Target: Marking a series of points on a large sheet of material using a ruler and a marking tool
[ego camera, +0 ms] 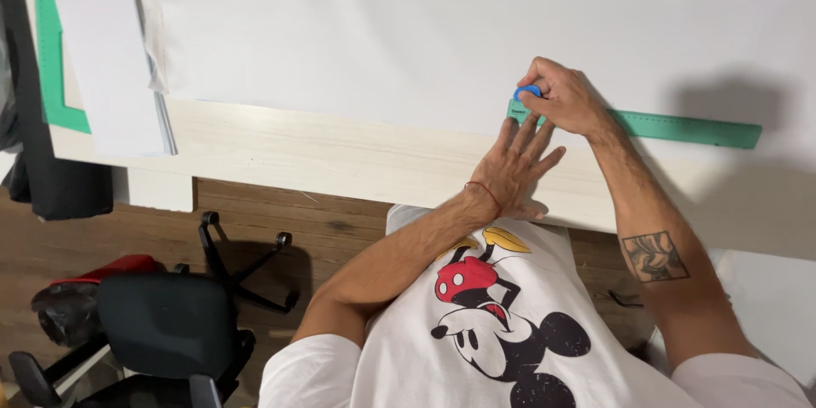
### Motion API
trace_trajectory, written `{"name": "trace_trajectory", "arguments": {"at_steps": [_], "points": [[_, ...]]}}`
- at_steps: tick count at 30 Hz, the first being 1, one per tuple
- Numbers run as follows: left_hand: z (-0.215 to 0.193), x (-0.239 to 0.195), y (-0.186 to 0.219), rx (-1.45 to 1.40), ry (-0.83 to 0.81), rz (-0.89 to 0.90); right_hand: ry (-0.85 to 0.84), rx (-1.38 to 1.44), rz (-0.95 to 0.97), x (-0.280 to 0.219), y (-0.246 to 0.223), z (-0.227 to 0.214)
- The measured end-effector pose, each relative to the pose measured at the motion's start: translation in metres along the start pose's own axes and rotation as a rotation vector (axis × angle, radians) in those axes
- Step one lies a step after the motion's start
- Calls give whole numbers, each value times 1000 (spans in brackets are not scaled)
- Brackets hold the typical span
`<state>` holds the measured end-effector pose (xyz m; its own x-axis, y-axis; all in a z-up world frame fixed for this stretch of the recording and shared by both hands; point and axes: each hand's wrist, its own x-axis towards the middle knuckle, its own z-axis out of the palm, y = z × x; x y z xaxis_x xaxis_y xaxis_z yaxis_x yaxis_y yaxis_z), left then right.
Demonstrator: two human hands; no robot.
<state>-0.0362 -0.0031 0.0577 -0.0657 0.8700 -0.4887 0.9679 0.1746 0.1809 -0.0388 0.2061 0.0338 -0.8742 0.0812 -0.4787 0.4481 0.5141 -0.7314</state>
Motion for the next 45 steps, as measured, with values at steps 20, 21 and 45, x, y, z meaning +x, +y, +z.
{"name": "trace_trajectory", "arguments": {"at_steps": [20, 21, 45], "points": [[-5, -3, 2, 6, 3, -24, 11, -24, -9, 6, 2, 4], [-6, -1, -1, 9, -1, -26, -13, -8, -22, 10, 1, 0], [103, -35, -52, -162, 910, -158, 797, -29, -134, -88, 55, 33]]}}
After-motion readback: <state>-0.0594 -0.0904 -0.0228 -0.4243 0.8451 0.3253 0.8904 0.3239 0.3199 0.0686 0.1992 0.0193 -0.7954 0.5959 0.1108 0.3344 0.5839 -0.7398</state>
